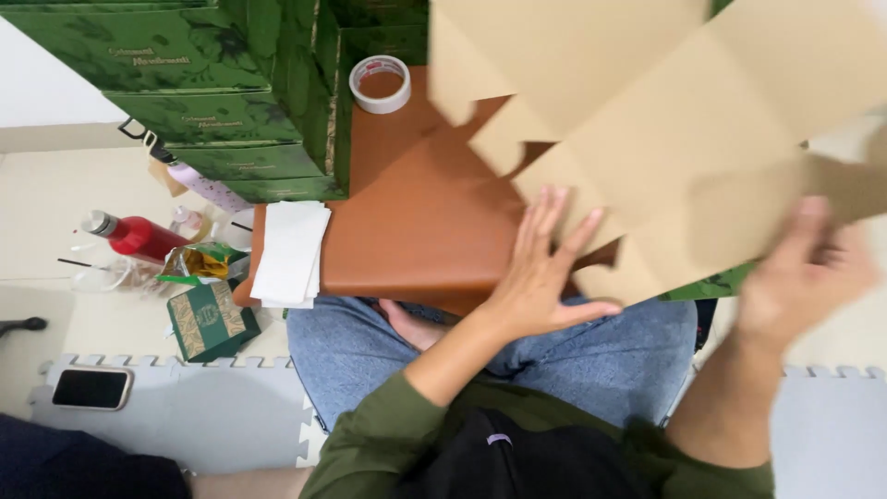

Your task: Assembling cardboard boxes from flat sheets by folding and tucking the edges.

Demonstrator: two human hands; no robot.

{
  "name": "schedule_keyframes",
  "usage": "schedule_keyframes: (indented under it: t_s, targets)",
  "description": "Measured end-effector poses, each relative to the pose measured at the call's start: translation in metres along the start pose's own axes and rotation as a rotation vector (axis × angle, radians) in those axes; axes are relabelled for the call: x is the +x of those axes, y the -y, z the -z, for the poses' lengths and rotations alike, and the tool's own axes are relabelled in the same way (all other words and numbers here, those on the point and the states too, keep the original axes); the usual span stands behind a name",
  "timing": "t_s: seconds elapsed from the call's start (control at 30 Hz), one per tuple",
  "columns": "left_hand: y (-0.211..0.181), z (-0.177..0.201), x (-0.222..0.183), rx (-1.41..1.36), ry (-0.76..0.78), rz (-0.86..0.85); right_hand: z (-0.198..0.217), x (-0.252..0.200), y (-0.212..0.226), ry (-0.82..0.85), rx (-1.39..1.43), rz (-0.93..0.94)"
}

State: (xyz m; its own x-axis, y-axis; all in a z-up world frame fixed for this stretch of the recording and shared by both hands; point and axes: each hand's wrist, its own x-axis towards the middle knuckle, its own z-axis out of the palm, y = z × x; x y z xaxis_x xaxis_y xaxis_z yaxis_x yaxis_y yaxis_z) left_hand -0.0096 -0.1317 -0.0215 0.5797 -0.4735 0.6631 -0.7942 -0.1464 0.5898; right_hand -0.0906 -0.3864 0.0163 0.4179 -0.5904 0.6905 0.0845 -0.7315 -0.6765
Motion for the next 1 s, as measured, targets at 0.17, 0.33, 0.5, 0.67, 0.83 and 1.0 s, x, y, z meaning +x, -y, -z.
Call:
schedule_keyframes:
  t_s: [0.17, 0.33, 0.5, 0.67, 0.83, 1.0]
  targets:
    - [0.028, 0.069, -0.023, -0.037, 0.035, 0.114, -0.070, -0.074, 0.009, 0.052, 0.445, -0.572]
    - [0.062, 0.123, -0.029, 0.037, 0.105, 0.231, -0.073, -0.110, 0.045, 0.474, 0.514, -0.595]
    - [0.071, 0.151, -0.030, 0.233, 0.237, 0.330, -0.065, -0.128, 0.057, 0.667, 0.520, -0.736]
    - [0.022, 0.167, -0.041, 0.203, 0.338, 0.312, -0.044, -0.132, 0.086, 0.706, 0.474, -0.740]
    - [-0.002, 0.163, -0.064, 0.258, 0.395, 0.276, -0.033, -0.144, 0.072, 0.557, 0.233, -0.471]
    - [0.014, 0.157, -0.070, 0.162, 0.175, 0.249, -0.042, -0.137, 0.037, 0.470, -0.357, 0.448]
